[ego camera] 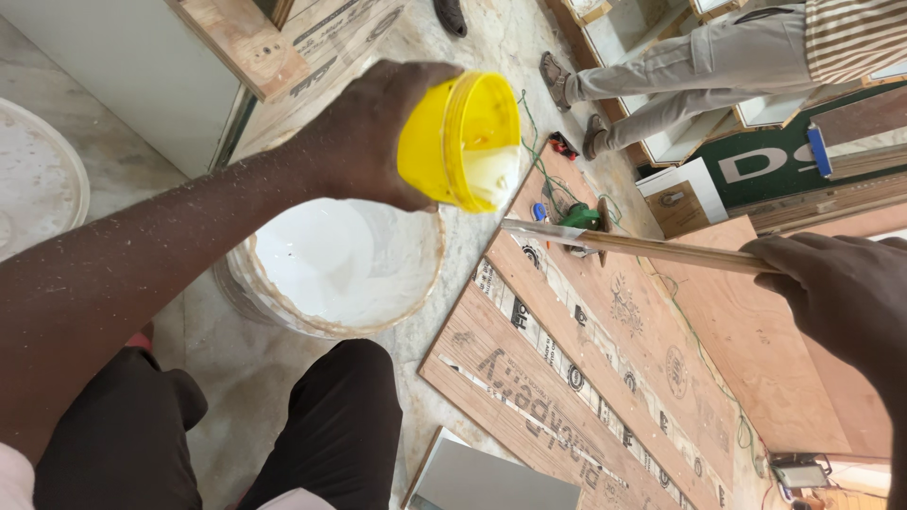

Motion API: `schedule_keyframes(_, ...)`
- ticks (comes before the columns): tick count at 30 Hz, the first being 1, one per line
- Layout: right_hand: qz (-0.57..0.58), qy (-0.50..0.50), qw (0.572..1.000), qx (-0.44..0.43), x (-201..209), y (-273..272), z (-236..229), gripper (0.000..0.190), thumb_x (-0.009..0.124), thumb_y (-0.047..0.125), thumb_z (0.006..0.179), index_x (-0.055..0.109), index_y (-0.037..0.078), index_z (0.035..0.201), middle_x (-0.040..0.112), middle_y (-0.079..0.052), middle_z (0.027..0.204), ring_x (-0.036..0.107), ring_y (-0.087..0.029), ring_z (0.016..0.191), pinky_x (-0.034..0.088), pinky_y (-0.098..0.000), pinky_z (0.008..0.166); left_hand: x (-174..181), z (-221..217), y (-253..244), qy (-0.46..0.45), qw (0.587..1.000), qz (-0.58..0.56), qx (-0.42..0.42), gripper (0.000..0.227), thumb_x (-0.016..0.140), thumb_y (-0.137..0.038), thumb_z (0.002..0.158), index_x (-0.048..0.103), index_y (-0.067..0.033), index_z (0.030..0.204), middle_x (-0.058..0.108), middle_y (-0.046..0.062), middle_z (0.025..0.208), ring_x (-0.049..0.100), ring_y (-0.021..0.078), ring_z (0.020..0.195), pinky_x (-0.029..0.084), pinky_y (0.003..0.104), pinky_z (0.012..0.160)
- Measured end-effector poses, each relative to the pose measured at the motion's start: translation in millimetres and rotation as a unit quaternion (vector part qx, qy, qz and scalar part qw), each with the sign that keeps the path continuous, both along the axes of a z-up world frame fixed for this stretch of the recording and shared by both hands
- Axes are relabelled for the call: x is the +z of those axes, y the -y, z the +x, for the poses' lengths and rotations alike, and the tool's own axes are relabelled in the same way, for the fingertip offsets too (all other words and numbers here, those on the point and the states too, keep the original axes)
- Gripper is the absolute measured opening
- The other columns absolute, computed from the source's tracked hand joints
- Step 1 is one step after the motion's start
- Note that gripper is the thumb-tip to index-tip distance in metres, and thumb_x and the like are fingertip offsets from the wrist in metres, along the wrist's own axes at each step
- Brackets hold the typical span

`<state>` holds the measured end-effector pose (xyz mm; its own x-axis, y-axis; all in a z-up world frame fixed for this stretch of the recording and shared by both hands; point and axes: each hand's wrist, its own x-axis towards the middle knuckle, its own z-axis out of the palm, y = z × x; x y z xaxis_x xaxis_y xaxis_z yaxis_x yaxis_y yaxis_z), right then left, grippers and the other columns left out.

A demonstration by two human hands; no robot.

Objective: The person opens a white bucket containing a white substance and a wooden stick. They use the stick to scrape the substance from the bucket into a small yellow container. After transferring the substance, they place the stick on the bucket lid and set the yellow container on the floor.

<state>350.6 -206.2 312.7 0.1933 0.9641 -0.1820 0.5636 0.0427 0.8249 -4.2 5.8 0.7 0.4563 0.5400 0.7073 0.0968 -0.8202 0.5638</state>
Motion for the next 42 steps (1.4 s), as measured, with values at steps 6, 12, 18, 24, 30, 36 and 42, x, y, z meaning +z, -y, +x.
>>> schedule_keyframes(6, 0.02, -0.058, 0.991, -0.117, -48, -17, -54, 0.025, 0.063, 0.041, 0.098, 0.07, 0.029, 0.119, 0.077, 0.002, 0.099, 0.076, -0.025, 0.088, 0.06, -0.0428, 0.078, -11, -37, -13, 0.056, 0.997, -0.036, 0.032, 0.127, 0.105, -0.042, 0.063, 0.029, -0.0072, 0.158, 0.047, 0.019, 0.152, 0.048, 0.0405, 0.139, 0.041, 0.051, 0.116)
schedule_keyframes(12, -0.086, -0.22, 0.971, 0.022, -215, -80, -104, 0.01, 0.062, 0.024, 0.094, 0.07, 0.02, 0.099, 0.074, -0.006, 0.088, 0.072, -0.033, 0.081, 0.055, -0.0507, 0.068, -20, -53, -10, 0.051, 0.997, -0.018, 0.06, 0.127, 0.107, -0.041, 0.063, 0.03, -0.0052, 0.158, 0.047, 0.02, 0.15, 0.047, 0.0416, 0.14, 0.042, 0.051, 0.116)
schedule_keyframes(18, -0.177, -0.169, 0.946, 0.213, -411, -146, -118, 0.011, 0.065, 0.015, 0.087, 0.075, 0.013, 0.082, 0.074, -0.01, 0.08, 0.073, -0.029, 0.076, 0.054, -0.0457, 0.067, -20, -65, 4, 0.026, 0.997, 0.002, 0.067, 0.127, 0.106, -0.041, 0.064, 0.029, -0.0063, 0.159, 0.045, 0.02, 0.153, 0.045, 0.0415, 0.141, 0.039, 0.051, 0.12)
schedule_keyframes(24, -0.197, -0.211, 0.935, 0.206, -515, -172, -125, 0.013, 0.066, 0.015, 0.082, 0.078, 0.008, 0.083, 0.077, -0.014, 0.087, 0.073, -0.029, 0.081, 0.057, -0.0419, 0.069, -22, -76, 5, 0.022, 0.998, 0.004, 0.065, 0.129, 0.106, -0.041, 0.065, 0.026, -0.0092, 0.16, 0.043, 0.018, 0.154, 0.044, 0.0396, 0.143, 0.038, 0.051, 0.123)
schedule_keyframes(30, -0.277, -0.306, 0.905, 0.107, -499, -169, -142, 0.022, 0.069, 0.027, 0.083, 0.077, 0.007, 0.087, 0.075, -0.018, 0.091, 0.073, -0.035, 0.086, 0.057, -0.0493, 0.077, -22, -78, -2, 0.018, 0.998, -0.016, 0.066, 0.132, 0.107, -0.041, 0.061, 0.025, -0.0086, 0.16, 0.043, 0.018, 0.155, 0.043, 0.0399, 0.143, 0.037, 0.051, 0.123)
schedule_keyframes(36, -0.215, -0.328, 0.92, -0.005, -341, -146, -108, 0.029, 0.063, 0.042, 0.086, 0.078, 0.019, 0.098, 0.076, -0.01, 0.091, 0.072, -0.033, 0.087, 0.056, -0.0474, 0.079, -27, -79, -8, -0.016, 0.996, 0.009, 0.083, 0.131, 0.107, -0.041, 0.061, 0.027, -0.006, 0.16, 0.042, 0.021, 0.154, 0.041, 0.0424, 0.144, 0.034, 0.053, 0.123)
schedule_keyframes(42, -0.101, -0.427, 0.878, -0.19, -222, -49, -32, 0.042, 0.074, 0.047, 0.085, 0.076, 0.01, 0.106, 0.076, -0.013, 0.08, 0.074, -0.026, 0.076, 0.057, -0.0414, 0.074, -25, -83, -22, -0.025, 0.993, -0.025, 0.114, 0.123, 0.107, -0.043, 0.064, 0.034, -0.0056, 0.156, 0.047, 0.023, 0.151, 0.047, 0.0426, 0.141, 0.041, 0.051, 0.118)
